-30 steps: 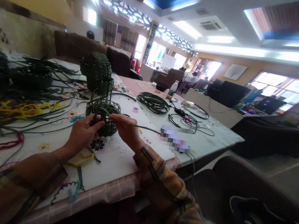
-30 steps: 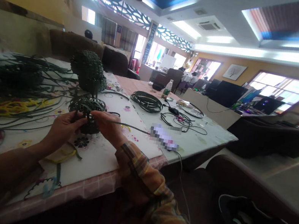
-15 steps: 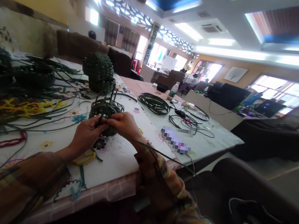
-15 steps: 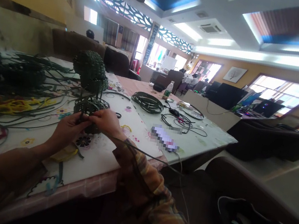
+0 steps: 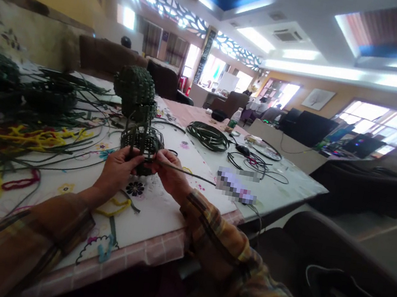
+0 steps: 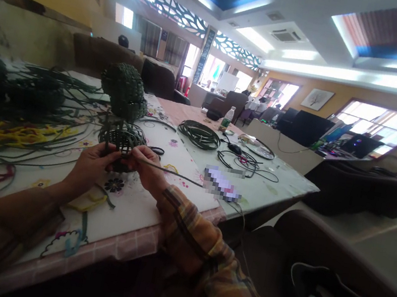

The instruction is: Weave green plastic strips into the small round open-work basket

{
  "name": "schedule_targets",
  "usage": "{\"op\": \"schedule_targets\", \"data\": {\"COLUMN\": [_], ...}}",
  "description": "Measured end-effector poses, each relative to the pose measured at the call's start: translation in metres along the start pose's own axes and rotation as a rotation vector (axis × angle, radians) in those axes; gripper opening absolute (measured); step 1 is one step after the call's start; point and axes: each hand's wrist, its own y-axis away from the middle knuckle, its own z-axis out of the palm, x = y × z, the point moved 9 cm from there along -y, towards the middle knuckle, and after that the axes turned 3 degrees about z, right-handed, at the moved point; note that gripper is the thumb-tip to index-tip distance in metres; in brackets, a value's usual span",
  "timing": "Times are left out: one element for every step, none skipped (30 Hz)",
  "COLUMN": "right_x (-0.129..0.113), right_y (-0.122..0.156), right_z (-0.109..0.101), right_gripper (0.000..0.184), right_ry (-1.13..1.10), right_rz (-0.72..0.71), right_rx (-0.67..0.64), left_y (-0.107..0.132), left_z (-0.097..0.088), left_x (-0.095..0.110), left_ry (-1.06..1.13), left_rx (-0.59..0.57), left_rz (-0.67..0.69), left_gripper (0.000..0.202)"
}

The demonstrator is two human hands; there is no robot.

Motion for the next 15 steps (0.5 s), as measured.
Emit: {"op": "schedule_targets", "data": {"right_x": [0.000, 0.001, 0.000, 0.000, 0.000, 0.000, 0.000, 0.000, 0.000, -0.001, 0.000, 0.001, 0.003, 0.006, 0.009], "right_y": [0.002, 0.003, 0.005, 0.006, 0.007, 0.007, 0.007, 0.007, 0.007, 0.008, 0.010, 0.013, 0.016, 0.020, 0.024], "right_z": [0.001, 0.001, 0.001, 0.002, 0.001, 0.000, -0.002, -0.003, -0.005, -0.005, -0.004, -0.002, 0.000, 0.002, 0.004], "right_gripper": [0.040, 0.041, 0.042, 0.043, 0.044, 0.045, 0.046, 0.046, 0.046, 0.046, 0.045, 0.045, 0.044, 0.044, 0.044], "right_ry": [-0.005, -0.007, -0.011, -0.014, -0.016, -0.018, -0.019, -0.022, -0.027, -0.037, -0.051, -0.064, -0.073, -0.072, -0.058], "right_rz": [-0.003, -0.005, -0.007, -0.006, -0.003, -0.003, -0.008, -0.018, -0.033, -0.049, -0.063, -0.068, -0.066, -0.060, -0.056], "right_rx": [-0.030, -0.056, -0.076, -0.090, -0.091, -0.078, -0.049, -0.011, 0.029, 0.064, 0.091, 0.110, 0.128, 0.148, 0.171], "left_y": [0.000, 0.000, 0.001, 0.001, 0.001, 0.001, 0.001, 0.001, 0.001, 0.000, 0.000, 0.000, -0.001, -0.001, -0.001], "left_z": [0.000, 0.001, 0.001, 0.002, 0.003, 0.003, 0.003, 0.003, 0.002, 0.001, 0.000, -0.002, -0.003, -0.004, -0.006], "left_x": [0.000, 0.000, -0.001, -0.002, -0.002, -0.002, -0.002, -0.002, -0.001, 0.000, 0.001, 0.002, 0.002, 0.002, 0.002], "left_ry": [0.002, 0.002, 0.003, 0.005, 0.008, 0.011, 0.011, 0.006, -0.004, -0.018, -0.034, -0.052, -0.070, -0.087, -0.103], "left_rx": [-0.004, -0.010, -0.015, -0.018, -0.021, -0.023, -0.022, -0.017, -0.011, -0.003, 0.007, 0.016, 0.025, 0.033, 0.042], "left_rz": [0.002, 0.002, 0.000, -0.003, -0.005, -0.007, -0.009, -0.009, -0.009, -0.008, -0.007, -0.007, -0.006, -0.007, -0.008], "left_gripper": [0.036, 0.036, 0.036, 0.036, 0.036, 0.036, 0.037, 0.037, 0.037, 0.038, 0.038, 0.037, 0.037, 0.037, 0.038]}}
